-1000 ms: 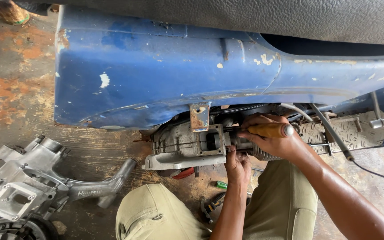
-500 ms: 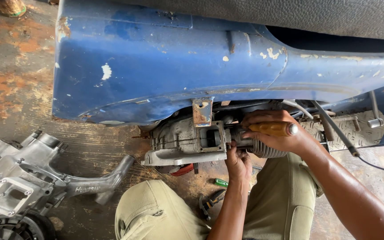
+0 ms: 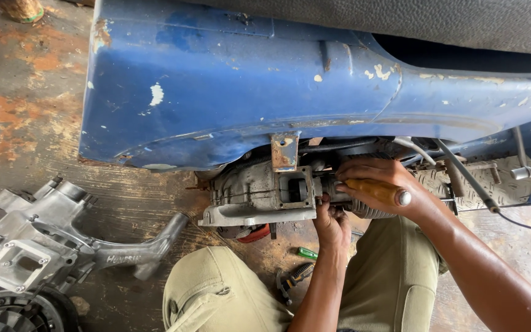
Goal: Repairing a motorcycle engine by fitting a cylinder component and using a screwdriver for alignment
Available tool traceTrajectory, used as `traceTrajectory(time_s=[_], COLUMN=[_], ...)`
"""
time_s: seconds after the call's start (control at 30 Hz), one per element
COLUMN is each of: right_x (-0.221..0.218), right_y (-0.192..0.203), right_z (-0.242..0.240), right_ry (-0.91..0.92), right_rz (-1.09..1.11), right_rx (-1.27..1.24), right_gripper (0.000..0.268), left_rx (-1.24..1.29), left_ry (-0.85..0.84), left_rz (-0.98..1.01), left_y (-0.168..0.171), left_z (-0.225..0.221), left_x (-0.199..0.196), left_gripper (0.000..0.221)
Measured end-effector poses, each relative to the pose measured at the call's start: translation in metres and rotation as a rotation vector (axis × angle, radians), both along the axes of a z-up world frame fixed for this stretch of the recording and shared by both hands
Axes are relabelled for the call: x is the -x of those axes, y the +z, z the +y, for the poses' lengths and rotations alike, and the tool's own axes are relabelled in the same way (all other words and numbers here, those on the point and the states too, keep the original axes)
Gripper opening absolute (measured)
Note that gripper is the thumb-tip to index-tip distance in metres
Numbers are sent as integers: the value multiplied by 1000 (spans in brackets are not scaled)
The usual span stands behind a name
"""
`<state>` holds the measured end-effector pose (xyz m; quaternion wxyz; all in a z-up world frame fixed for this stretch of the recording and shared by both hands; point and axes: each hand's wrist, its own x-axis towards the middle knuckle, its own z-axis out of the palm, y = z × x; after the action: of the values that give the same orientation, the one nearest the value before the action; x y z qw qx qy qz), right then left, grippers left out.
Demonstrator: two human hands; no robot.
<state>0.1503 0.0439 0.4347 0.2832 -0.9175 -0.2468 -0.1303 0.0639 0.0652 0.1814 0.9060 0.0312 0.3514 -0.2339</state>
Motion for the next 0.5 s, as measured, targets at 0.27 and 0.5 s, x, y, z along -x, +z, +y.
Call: traceTrajectory(time_s=[0.27, 0.5], right_x=[-4, -6], right_y=[-15, 8], right_z=[-7, 3], right_ry=[-15, 35], right_rz=[-113, -104], right_rx=[-36, 106], right_gripper=[17, 12], left_rx=[-3, -4], left_ry=[-27, -57], left_rz=[27, 24], left_y=[39, 10], left_z=[21, 7], left_x=[-17, -3], left_gripper=[15, 14])
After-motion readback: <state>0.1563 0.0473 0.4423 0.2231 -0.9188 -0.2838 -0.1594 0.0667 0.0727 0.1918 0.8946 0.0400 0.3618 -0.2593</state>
